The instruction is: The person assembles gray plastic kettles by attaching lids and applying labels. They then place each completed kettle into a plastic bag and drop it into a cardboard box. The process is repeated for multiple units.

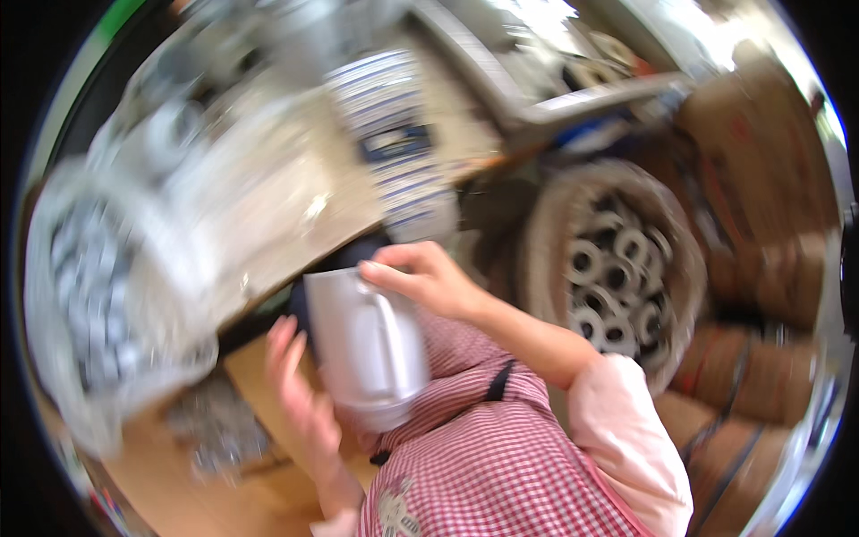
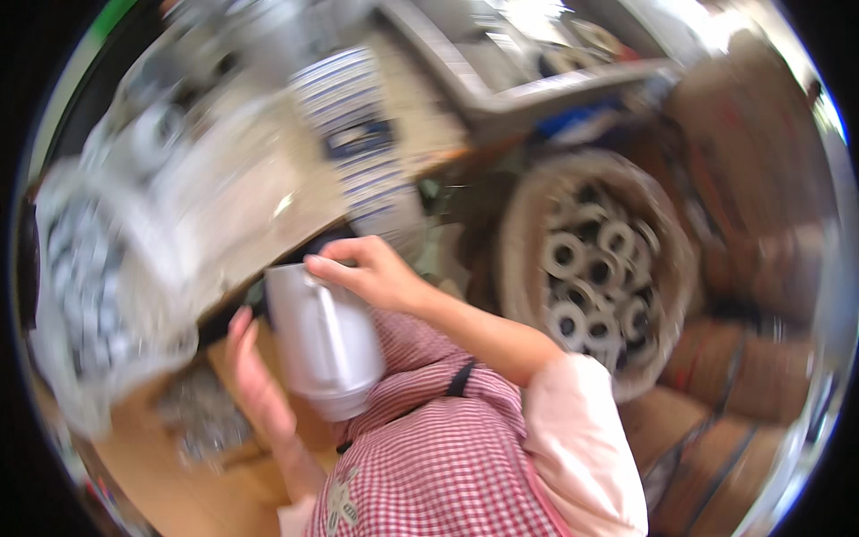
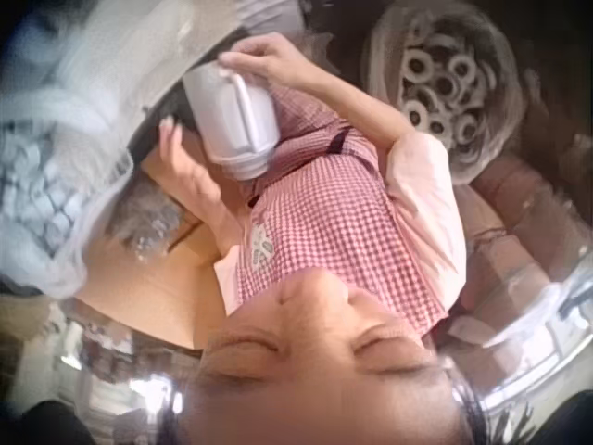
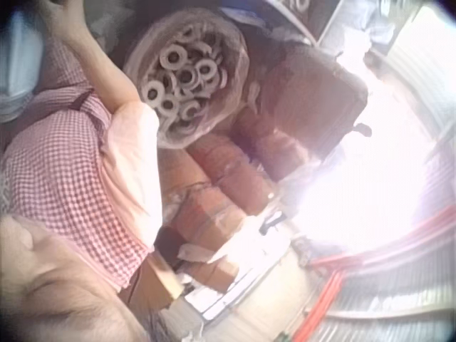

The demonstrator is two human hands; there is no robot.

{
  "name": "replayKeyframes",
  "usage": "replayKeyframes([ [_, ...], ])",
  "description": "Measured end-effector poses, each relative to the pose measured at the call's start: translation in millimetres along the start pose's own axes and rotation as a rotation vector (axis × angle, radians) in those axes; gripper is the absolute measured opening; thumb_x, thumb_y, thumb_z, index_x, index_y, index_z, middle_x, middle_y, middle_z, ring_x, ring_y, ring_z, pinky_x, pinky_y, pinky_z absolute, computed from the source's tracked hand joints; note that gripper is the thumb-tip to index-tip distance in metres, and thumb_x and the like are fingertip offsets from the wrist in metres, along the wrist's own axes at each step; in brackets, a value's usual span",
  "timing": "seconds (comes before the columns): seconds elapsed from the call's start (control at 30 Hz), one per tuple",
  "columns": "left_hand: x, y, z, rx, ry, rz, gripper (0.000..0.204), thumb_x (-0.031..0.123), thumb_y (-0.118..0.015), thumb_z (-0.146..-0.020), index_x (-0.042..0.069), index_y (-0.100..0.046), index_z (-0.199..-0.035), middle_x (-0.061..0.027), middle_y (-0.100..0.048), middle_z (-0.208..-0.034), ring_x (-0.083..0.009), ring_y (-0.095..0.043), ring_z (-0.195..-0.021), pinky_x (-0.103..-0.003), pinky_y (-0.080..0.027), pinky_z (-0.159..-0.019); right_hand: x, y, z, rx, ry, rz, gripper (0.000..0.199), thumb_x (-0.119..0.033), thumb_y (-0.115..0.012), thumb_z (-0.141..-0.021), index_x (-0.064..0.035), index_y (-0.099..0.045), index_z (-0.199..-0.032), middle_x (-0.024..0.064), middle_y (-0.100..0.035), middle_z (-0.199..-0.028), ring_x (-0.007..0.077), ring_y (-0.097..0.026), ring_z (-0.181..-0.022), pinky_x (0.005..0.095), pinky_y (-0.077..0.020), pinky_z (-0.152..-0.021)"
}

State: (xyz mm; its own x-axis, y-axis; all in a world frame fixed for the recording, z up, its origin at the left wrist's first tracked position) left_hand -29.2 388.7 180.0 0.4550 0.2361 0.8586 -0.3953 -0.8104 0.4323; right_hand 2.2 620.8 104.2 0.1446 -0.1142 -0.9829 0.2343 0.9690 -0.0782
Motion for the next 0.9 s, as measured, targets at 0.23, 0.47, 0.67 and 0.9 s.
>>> replayKeyframes([
  [0.23,74.0,26.2,4.9,0.174,-0.431,-0.288,0.080,0.062,-0.051,-0.100,-0.006,-0.050,-0.143,-0.0263,-0.054,-0.138,-0.0428,-0.058,-0.124,-0.056,-0.046,-0.107,49.8,30.4,76.8,0.090,-0.239,-0.485,0.036,-0.037,-0.066,-0.105,-0.0036,-0.078,-0.109,0.0025,-0.075,-0.100,0.0109,-0.065,-0.090,0.0326,-0.0536,-0.082],
  [0.47,7.0,-29.6,-39.9,-0.360,0.155,-0.167,0.062,0.035,-0.058,-0.096,-0.006,-0.054,-0.143,-0.0206,-0.064,-0.128,-0.0324,-0.063,-0.118,-0.044,-0.046,-0.106,181.8,341.3,285.1,1.167,-0.262,1.178,0.016,-0.010,-0.066,-0.091,-0.0024,-0.066,-0.105,0.0192,-0.066,-0.104,0.0397,-0.064,-0.098,0.0478,-0.0527,-0.082],
  [0.67,-0.8,-34.4,-47.3,-0.355,0.181,-0.177,0.043,0.026,-0.058,-0.092,-0.002,-0.063,-0.125,-0.0171,-0.064,-0.118,-0.0316,-0.062,-0.110,-0.042,-0.046,-0.102,310.1,394.0,363.9,0.783,-0.650,1.421,0.016,-0.011,-0.063,-0.091,-0.0048,-0.066,-0.106,0.0184,-0.066,-0.108,0.0400,-0.063,-0.108,0.0502,-0.0551,-0.088],
  [0.9,-3.8,-38.3,-52.7,-0.260,0.303,-0.079,0.024,0.016,-0.066,-0.094,0.000,-0.064,-0.112,-0.0123,-0.070,-0.111,-0.0239,-0.065,-0.107,-0.036,-0.047,-0.100,98.4,340.8,266.2,0.802,-0.347,1.125,0.023,-0.011,-0.074,-0.091,-0.0056,-0.072,-0.113,0.0146,-0.066,-0.100,0.0372,-0.065,-0.094,0.0431,-0.0535,-0.080],
])
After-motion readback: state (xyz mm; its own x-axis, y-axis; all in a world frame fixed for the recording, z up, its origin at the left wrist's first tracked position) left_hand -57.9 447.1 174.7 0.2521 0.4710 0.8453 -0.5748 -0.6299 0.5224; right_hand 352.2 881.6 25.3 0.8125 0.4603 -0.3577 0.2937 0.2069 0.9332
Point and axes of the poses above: each hand's wrist, its own z-axis away from the middle knuckle, its own y-axis out of the back of the hand, x = y × z, the point moved 8 cm from there along -z, towards the middle knuckle
